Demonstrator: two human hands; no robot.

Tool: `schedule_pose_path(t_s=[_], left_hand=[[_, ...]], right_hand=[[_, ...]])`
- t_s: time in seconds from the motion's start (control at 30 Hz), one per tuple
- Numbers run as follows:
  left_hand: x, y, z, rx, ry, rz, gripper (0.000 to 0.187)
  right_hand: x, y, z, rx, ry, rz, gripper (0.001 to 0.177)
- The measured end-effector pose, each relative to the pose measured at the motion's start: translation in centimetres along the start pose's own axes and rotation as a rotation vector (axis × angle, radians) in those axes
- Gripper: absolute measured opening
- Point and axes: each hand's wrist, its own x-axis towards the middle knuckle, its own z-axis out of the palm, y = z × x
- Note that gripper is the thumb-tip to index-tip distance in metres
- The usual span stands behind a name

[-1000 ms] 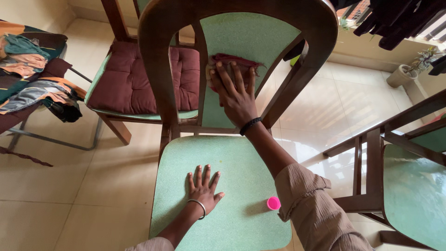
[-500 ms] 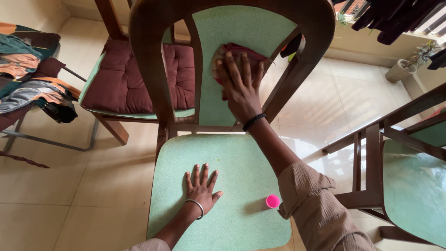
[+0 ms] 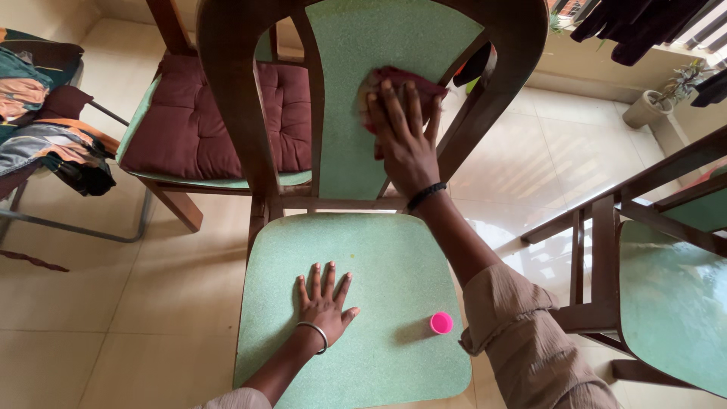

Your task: The person cleans a wooden chair with a green upholstered seat and backrest using a cloth and a spray bottle. They wipe the backrest and seat surfaces thoroughly, moving the spray bottle to a nearby stool during the process.

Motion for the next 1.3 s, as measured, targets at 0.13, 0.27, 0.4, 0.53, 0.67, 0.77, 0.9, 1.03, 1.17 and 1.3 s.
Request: schedule_pose_path(t_s=[0.13, 0.27, 0.4, 0.53, 0.67, 0.77, 0.9, 1.03, 1.17, 1.3], left_hand=[[-0.1, 0.0, 0.0, 0.0, -0.006, 0.0, 0.077], [-0.1, 0.1, -0.1, 0.004, 0.001, 0.004, 0.077], [-0.1, 0.1, -0.2, 0.004, -0.007, -0.002, 0.077], [-0.2, 0.0, -0.2, 0.01, 0.01, -0.003, 0.077], [-0.3, 0.1, -0.4, -0.001, -0.015, -0.001, 0.077], [-0.3, 0.0, -0.6, -0.004, -0.02, 0.002, 0.078], [-0.1, 0.0, -0.2, 0.008, -0.026, 0.005, 0.077], [-0.3, 0.1, -0.4, 0.028, -0.034, 0.008, 0.077], [-0.4, 0.1, -0.5, 0.023, -0.027, 0.0, 0.077], [-0.4, 0.0, -0.4, 0.018, -0.006, 0.006, 0.077]], right_hand=[[0.7, 0.0, -0.6, -0.073, 0.039, -0.019, 0.091], [0.9, -1.1, 0.3, 0.029, 0.044, -0.032, 0.091], [-0.1, -1.8, 1.2, 0.01, 0.012, -0.051, 0.089], [-1.5, -1.7, 0.9, -0.034, -0.031, -0.024, 0.089], [-1.4, -0.9, -0.1, -0.013, -0.062, 0.025, 0.09], [-0.6, -0.5, -0.4, -0.043, 0.017, 0.039, 0.09], [-0.2, -1.2, 0.4, -0.03, 0.081, 0.007, 0.09], [-1.1, -1.7, 1.1, -0.012, -0.025, -0.062, 0.094], [-1.7, -0.3, 1.0, -0.048, -0.015, -0.035, 0.093], [-1.5, -0.1, 0.9, -0.096, 0.064, -0.008, 0.088]])
